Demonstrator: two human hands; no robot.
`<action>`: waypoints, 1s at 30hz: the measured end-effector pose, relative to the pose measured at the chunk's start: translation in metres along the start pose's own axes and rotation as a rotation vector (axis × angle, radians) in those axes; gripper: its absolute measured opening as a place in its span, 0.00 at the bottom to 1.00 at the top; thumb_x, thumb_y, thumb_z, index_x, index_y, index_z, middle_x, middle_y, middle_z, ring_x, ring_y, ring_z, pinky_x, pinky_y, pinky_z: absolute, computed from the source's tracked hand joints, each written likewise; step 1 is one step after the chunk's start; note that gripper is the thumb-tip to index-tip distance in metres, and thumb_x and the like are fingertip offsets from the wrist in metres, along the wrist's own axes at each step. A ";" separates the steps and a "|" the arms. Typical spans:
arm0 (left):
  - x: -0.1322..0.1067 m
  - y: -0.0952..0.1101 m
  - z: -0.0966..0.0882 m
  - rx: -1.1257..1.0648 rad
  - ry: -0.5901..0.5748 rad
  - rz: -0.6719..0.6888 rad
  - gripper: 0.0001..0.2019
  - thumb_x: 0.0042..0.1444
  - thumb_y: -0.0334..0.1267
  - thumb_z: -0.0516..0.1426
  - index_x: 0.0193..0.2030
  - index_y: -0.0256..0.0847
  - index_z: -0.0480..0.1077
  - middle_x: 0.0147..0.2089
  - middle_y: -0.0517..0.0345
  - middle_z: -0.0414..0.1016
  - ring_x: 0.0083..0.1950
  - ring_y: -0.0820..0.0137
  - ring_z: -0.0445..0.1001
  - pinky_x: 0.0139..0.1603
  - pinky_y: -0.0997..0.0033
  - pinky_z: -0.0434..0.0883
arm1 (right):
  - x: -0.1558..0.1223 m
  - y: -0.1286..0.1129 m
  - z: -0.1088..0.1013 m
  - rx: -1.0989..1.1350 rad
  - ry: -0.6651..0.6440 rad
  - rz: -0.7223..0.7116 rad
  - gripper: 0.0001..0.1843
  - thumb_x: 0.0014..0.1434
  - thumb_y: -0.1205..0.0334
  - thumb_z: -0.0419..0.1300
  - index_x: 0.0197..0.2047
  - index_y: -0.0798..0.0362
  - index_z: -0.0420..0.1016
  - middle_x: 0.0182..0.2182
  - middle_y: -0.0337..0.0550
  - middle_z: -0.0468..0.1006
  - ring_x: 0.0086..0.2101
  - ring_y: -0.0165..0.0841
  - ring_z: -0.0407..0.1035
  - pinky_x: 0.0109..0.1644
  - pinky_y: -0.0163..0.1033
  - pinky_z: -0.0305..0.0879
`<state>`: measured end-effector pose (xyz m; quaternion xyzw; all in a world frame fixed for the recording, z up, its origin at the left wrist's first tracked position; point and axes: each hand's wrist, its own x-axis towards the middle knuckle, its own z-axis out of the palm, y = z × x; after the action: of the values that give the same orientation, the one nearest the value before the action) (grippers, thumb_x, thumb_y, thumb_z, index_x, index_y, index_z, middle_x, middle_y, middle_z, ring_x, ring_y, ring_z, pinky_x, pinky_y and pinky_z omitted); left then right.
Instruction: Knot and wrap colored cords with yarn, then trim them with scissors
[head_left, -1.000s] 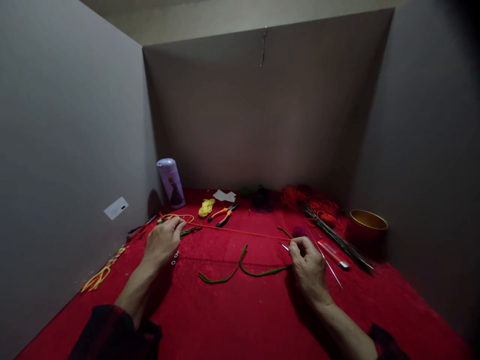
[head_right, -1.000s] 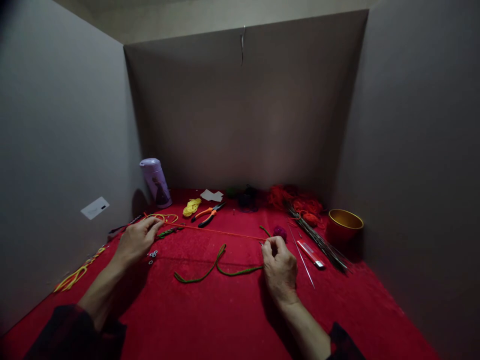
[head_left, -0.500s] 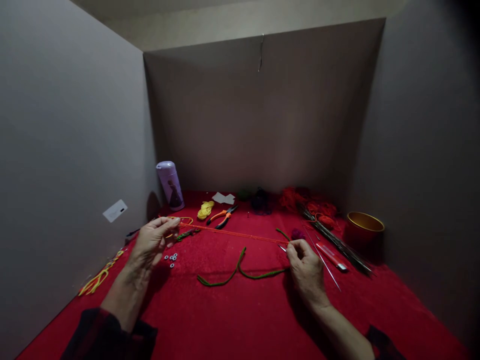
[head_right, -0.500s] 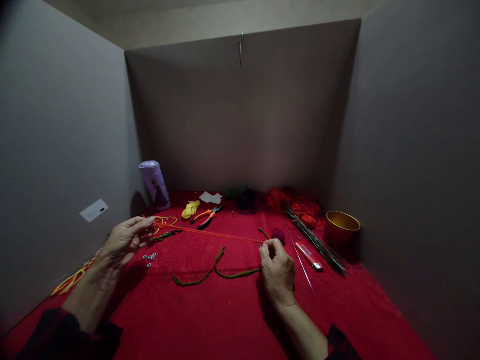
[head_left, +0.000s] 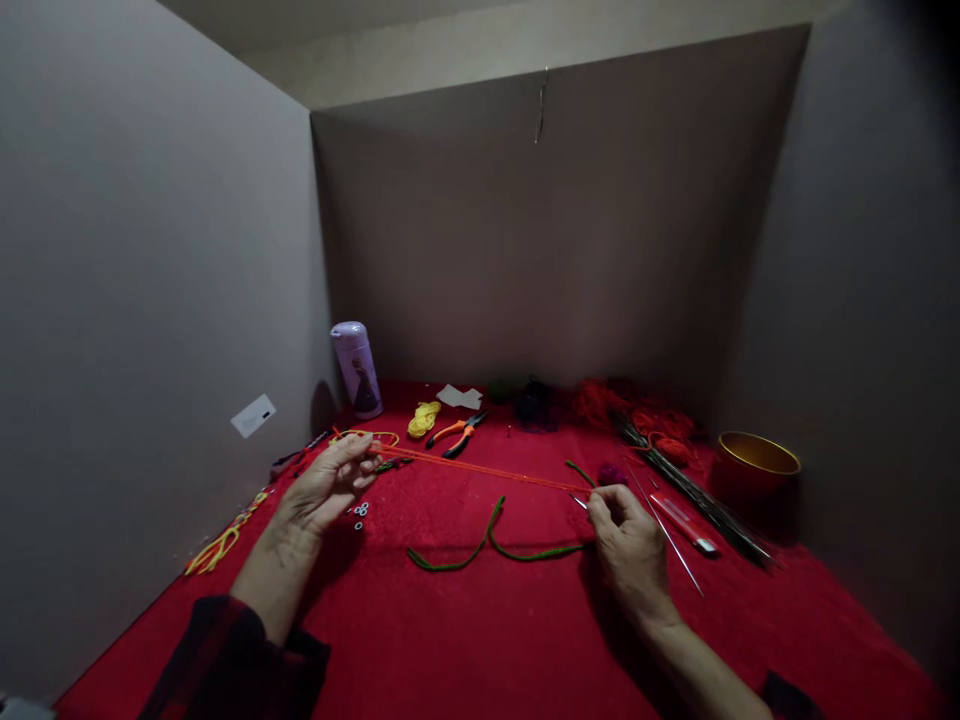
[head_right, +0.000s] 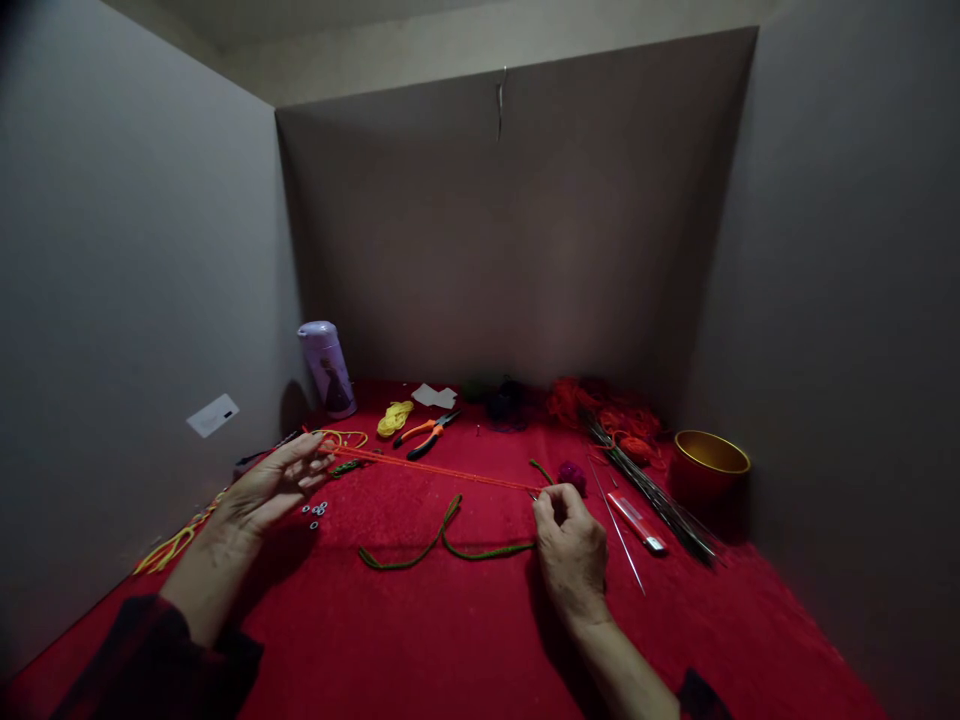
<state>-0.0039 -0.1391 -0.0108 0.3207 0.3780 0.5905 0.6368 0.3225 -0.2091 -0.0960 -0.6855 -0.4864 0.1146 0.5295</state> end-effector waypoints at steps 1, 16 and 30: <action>-0.001 0.000 0.001 -0.023 0.004 -0.008 0.06 0.52 0.21 0.54 0.28 0.32 0.69 0.25 0.54 0.72 0.20 0.77 0.67 0.13 0.83 0.60 | 0.000 0.000 0.000 0.001 0.000 0.000 0.15 0.54 0.49 0.50 0.28 0.51 0.67 0.20 0.37 0.68 0.22 0.33 0.63 0.28 0.35 0.54; 0.008 -0.003 -0.006 0.322 0.256 0.388 0.12 0.35 0.26 0.66 0.30 0.35 0.73 0.26 0.60 0.75 0.25 0.77 0.71 0.25 0.82 0.68 | 0.000 0.001 0.001 -0.008 -0.013 0.003 0.14 0.54 0.49 0.50 0.28 0.51 0.67 0.20 0.37 0.67 0.23 0.33 0.63 0.28 0.35 0.53; 0.010 -0.006 -0.006 0.669 0.345 0.607 0.14 0.36 0.37 0.64 0.34 0.37 0.74 0.31 0.57 0.76 0.31 0.71 0.73 0.33 0.72 0.71 | -0.002 -0.003 0.005 0.041 0.002 -0.085 0.13 0.56 0.52 0.51 0.28 0.52 0.68 0.20 0.36 0.68 0.22 0.31 0.62 0.27 0.33 0.55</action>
<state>-0.0057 -0.1297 -0.0201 0.5011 0.5366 0.6404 0.2256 0.3164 -0.2077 -0.0966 -0.6535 -0.5122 0.1013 0.5481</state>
